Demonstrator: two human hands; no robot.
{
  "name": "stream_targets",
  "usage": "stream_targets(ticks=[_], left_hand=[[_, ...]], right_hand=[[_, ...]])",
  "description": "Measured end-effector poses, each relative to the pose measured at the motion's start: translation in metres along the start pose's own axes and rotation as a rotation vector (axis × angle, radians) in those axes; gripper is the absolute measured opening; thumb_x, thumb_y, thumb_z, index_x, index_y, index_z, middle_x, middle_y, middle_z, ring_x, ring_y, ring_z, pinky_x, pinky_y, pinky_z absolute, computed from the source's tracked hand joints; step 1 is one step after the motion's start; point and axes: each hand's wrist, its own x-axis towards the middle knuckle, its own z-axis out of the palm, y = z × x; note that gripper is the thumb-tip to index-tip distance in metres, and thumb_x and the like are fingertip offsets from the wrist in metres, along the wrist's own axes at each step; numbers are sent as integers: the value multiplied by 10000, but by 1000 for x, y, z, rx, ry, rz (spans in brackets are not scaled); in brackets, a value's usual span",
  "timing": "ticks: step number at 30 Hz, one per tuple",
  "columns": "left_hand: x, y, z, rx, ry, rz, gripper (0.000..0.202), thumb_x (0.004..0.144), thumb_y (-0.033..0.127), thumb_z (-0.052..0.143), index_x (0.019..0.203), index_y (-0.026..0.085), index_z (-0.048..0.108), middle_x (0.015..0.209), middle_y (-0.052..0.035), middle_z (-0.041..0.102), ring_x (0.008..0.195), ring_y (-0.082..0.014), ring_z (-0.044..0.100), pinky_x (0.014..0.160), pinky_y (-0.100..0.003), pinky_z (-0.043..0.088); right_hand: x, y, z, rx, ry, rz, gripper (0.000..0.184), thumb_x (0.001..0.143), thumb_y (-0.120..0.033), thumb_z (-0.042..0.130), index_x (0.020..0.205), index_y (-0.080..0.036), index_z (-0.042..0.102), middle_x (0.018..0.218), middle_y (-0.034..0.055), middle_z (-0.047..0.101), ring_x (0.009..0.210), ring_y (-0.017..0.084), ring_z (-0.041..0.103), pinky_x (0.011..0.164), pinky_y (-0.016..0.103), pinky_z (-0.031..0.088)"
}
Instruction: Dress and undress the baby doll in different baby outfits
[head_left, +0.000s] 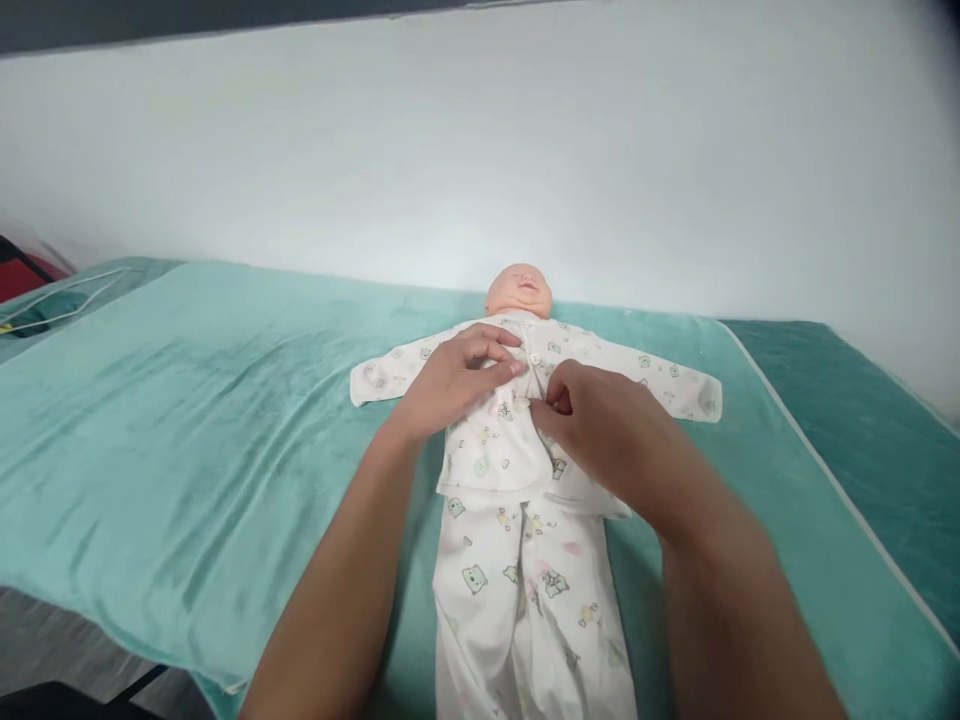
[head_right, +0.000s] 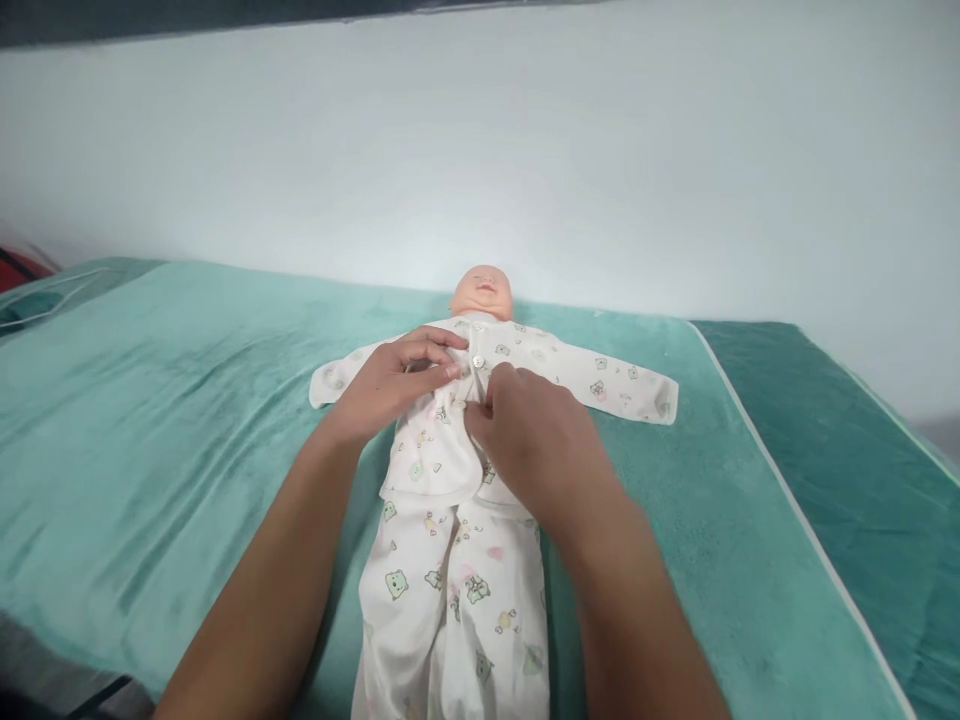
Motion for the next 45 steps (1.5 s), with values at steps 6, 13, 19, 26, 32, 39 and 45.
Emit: stream_targets(ticks=[6, 13, 19, 26, 32, 39, 45], left_hand=[[-6, 8, -8, 165, -223, 110, 139, 821, 354, 682, 806, 227, 736, 1014, -27, 658, 1066, -195, 582, 958, -342, 440], [-10, 7, -12, 247, -293, 83, 89, 805, 289, 665, 851, 249, 729, 1061, -22, 636, 1044, -189, 579, 858, -297, 473], [-8, 5, -12, 269, -272, 114, 79, 781, 299, 684, 798, 231, 720, 1028, -29, 614, 962, -177, 583, 785, -283, 472], [-11, 6, -11, -25, -211, 39, 160, 803, 330, 691, 795, 175, 651, 792, -18, 645, 736, -130, 570, 672, -270, 444], [-10, 6, 2, -251, -250, -10, 216, 779, 346, 746, 823, 163, 642, 673, -5, 657, 662, -117, 603, 653, -266, 471], [-9, 5, -2, -283, -248, -32, 253, 759, 372, 765, 784, 150, 646, 661, 1, 641, 626, -105, 610, 646, -265, 488], [-9, 6, 0, -283, -274, -39, 287, 771, 397, 751, 811, 158, 598, 675, 13, 620, 573, -84, 566, 586, -250, 463]], right_hand=[[-7, -12, -2, -64, -102, -15, 198, 850, -254, 465, 667, -207, 408, 635, -1, 560, 516, 119, 397, 492, 275, 243], [8, 18, -5, 270, -175, -97, 206, 826, -281, 517, 634, -206, 522, 572, -30, 532, 513, 106, 410, 463, 253, 283], [17, 35, -3, 898, -313, -101, 257, 847, -380, 601, 682, -184, 610, 598, 0, 590, 535, 111, 530, 515, 241, 422], [20, 29, 8, 1228, -270, -29, 242, 801, -336, 673, 639, -189, 569, 485, -49, 491, 410, 68, 441, 390, 200, 313], [21, 27, 11, 1250, -300, -22, 255, 781, -371, 705, 657, -188, 577, 483, -51, 495, 404, 69, 452, 375, 194, 304], [21, 27, 13, 1189, -313, -69, 295, 784, -411, 718, 652, -183, 588, 545, -24, 584, 427, 82, 504, 390, 202, 341], [22, 30, 15, 1197, -306, -78, 316, 786, -462, 736, 709, -186, 602, 585, -11, 635, 435, 87, 520, 391, 199, 351]])
